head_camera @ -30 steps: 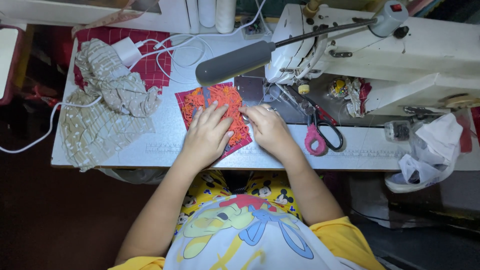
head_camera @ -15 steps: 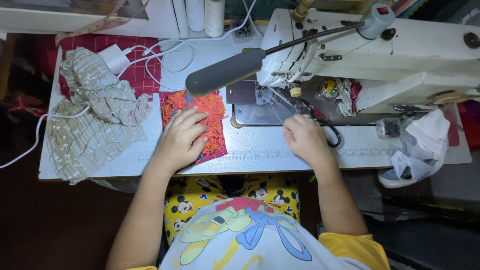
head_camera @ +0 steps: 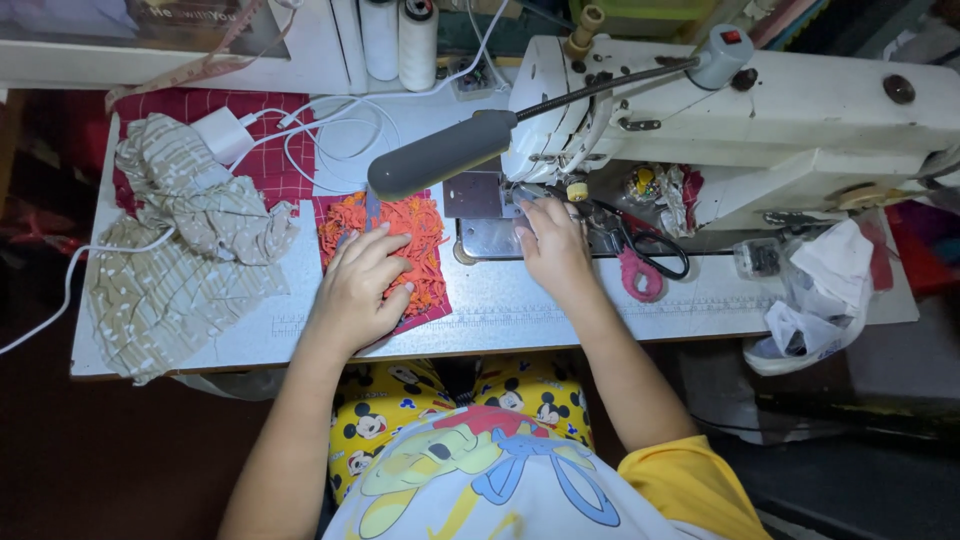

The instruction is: The person handles a piece of mesh fabric and then proceeds to carefully arrange small orange fabric scraps onto a base fabric at a sewing workstation.

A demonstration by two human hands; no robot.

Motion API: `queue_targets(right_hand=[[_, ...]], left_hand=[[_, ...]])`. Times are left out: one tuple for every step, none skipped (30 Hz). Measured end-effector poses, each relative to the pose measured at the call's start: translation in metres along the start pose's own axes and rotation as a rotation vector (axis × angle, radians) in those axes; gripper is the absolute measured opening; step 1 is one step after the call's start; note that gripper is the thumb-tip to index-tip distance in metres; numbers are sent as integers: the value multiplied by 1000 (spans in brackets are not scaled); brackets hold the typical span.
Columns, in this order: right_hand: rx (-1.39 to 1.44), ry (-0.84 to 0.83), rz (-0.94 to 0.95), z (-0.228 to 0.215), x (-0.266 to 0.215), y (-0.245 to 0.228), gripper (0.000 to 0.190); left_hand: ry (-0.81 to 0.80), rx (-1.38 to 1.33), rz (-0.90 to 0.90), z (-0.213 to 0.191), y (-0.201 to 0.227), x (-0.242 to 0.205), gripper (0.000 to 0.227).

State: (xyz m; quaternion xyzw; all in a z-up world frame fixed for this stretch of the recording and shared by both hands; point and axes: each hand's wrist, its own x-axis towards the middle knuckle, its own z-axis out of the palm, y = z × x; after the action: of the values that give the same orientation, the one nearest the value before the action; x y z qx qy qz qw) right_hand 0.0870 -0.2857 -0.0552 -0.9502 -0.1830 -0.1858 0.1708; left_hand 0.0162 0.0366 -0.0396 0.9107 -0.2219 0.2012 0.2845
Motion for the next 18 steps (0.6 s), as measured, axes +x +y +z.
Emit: queue_targets(right_hand=[[6,25,29,5,-5,1,37],[4,23,31,3,-6,1,37],[13,66,-9,1,-5,1,34],[22,110,-48,-1,-5,1,31],[20,113,-47,1,-4,2,31],[2,124,-71,3,-3,3,26],[-16,139,-95,5,-2,5,23],[-19,147,-93,8,-1,5,23],[-35,161,-102,9,-2,7,21],[-51,175,-110,10,-4,8,20],[-55,178,-112,7,-3,5,20],[-43,167,-118,4,-1,2,20],[-28,152,-120,2,-3,-2,20],[-27,150,-118,6,-2,2,20],[6,154,-143,9,-1,7,21],[40,157,-169,13,-1,11,22],[41,151,-167,14,-3,10,22],[52,150,-185,14,-4,8,22]], left_hand=[[-1,0,-2,0,0,-1,20],[-2,-3,-2,0,1,-1,20],[-3,-9,-5,-1,1,0,19],[-3,-15,-7,-3,2,1,19],[-3,-15,-3,-3,2,1,19],[-11,-19,-6,-3,2,1,19],[-17,-22,-4,-4,1,2,19],[-14,-20,3,-5,0,3,19],[-18,-35,-5,-6,0,2,19],[-21,-49,-13,-6,1,1,18],[-17,-50,-10,-5,0,2,18],[-17,-54,-18,-5,0,2,19],[-24,-59,-29,-5,0,0,19],[-26,-60,-30,-4,-1,0,19],[-12,-55,-18,-3,-2,1,19],[2,-50,-6,-2,-3,0,20],[-2,-54,-11,0,-4,-1,20],[4,-61,-2,1,-5,-3,19]])
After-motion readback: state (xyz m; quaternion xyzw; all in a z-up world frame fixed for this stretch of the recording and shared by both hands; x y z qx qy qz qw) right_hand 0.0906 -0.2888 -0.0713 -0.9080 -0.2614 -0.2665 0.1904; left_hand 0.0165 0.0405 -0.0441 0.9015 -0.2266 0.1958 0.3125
